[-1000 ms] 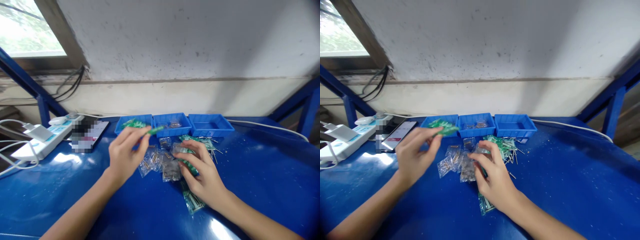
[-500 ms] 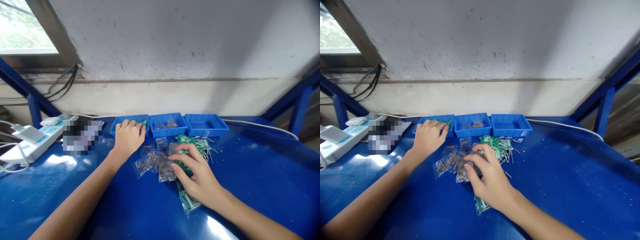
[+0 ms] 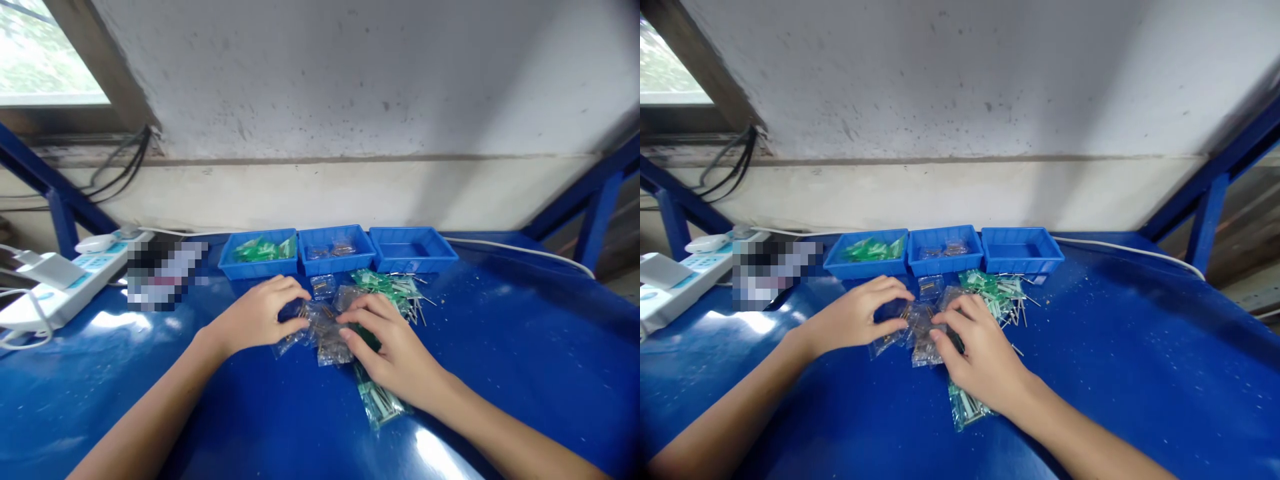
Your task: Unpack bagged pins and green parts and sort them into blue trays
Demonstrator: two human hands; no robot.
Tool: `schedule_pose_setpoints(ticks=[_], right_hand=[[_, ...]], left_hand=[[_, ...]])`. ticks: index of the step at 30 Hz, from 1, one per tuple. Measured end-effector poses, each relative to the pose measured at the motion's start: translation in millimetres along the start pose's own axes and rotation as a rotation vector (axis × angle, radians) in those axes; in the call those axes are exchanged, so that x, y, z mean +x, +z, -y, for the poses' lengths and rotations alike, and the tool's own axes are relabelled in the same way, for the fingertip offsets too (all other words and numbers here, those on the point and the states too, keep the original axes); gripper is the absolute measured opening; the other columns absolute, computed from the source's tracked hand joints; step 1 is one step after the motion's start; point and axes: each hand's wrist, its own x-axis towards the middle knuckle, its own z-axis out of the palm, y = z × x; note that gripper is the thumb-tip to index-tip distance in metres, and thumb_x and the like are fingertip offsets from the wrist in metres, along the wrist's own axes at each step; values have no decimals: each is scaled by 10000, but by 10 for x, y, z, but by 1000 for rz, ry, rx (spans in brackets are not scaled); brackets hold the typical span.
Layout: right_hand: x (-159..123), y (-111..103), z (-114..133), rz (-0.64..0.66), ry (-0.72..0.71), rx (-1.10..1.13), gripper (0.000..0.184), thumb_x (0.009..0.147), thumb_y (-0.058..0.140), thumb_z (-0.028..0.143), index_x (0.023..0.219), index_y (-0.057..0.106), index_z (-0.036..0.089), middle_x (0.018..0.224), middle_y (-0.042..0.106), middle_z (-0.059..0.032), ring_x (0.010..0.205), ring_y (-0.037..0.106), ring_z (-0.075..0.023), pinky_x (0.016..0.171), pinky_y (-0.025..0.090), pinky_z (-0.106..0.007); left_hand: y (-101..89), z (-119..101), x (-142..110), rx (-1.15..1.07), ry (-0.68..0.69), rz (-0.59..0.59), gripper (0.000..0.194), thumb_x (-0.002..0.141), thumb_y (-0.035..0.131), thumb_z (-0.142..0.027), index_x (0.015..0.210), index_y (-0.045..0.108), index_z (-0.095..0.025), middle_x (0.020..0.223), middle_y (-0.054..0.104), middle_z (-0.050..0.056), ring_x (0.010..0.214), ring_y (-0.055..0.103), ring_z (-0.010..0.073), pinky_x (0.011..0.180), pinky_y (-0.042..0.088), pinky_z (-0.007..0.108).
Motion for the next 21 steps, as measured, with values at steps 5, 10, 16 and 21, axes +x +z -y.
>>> schedule_pose_setpoints(ticks=[5,10,16,21], right_hand=[[9,-2,5,-18,13,31,178,869,501,210,948,653,160,912,569,-75,939,486,-199,823,420,-364],[10,-43,41,-49,113,181,183,871,504,274,951,641,182,817,597,-46,824,531,-178,744,434,-342],[35,-72,125,11,449,735,275,860,502,422,962,601,186,703,560,4,608,499,-104,573,420,-241],[46,-31,89,-30,477,817,208,784,610,369,845,608,171,639,519,25,548,465,-80,516,387,-211]], left_hand=[[6,113,-39,-29,-77,-52,179,891,486,-234,1016,612,-205,997,632,49,947,598,188,832,477,330],[31,-153,18,-180,-139,-415,179,873,488,-137,968,627,-201,908,661,25,838,638,146,783,506,285],[221,-650,10,-595,47,-467,266,793,465,8,790,633,-199,1256,419,60,1212,454,222,958,460,370],[304,-623,-30,-596,-3,-389,307,807,446,7,822,644,-227,1118,453,49,1084,502,178,836,474,304]])
